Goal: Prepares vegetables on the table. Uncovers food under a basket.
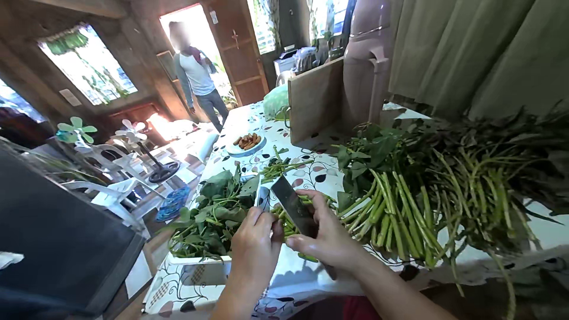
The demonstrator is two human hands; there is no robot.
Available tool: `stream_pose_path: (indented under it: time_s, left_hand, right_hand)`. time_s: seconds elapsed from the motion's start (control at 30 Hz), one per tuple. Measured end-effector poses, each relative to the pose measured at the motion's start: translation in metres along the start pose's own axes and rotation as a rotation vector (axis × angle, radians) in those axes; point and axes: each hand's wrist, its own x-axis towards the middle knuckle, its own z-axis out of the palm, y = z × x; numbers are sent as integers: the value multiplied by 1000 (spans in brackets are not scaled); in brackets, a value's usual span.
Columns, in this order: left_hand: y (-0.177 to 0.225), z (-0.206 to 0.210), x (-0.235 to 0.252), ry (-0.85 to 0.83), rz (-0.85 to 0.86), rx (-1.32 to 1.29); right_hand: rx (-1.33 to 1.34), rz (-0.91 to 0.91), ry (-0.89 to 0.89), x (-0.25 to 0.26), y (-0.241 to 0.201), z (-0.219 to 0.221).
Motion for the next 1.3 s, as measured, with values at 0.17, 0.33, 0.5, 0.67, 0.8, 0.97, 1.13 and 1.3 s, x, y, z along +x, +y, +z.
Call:
stream_pose_path:
  time_s: [0.17, 0.33, 0.5, 0.67, 0.8, 0.97, 1.13, 1.3]
  left_hand:
    - [15, 3, -5, 103, -77, 110]
    - [0, 13, 4, 58, -149, -5]
    - [5, 26, 10, 15, -171, -95]
    - [4, 25, 8, -110, -182, -126]
    - [3, 19, 3, -142, -182, -114]
    - [16, 12, 5, -46, -229, -7]
    - [15, 10, 8, -17, -248, 40]
    - [11, 5, -5, -8, -215, -34]
  right_hand:
    - [51, 173, 230, 19, -12, -1]
    - [605, 147, -278, 16, 7, -38]
    - [728, 152, -505, 19, 18, -38]
    - [513, 181, -336, 19, 4, -29]
    - [93, 131, -147, 22, -1, -18]
    - [-315, 123, -16, 30, -6, 3]
    - [-164, 238, 46, 38, -7, 15]
    - [129, 300, 135, 46, -15, -14]
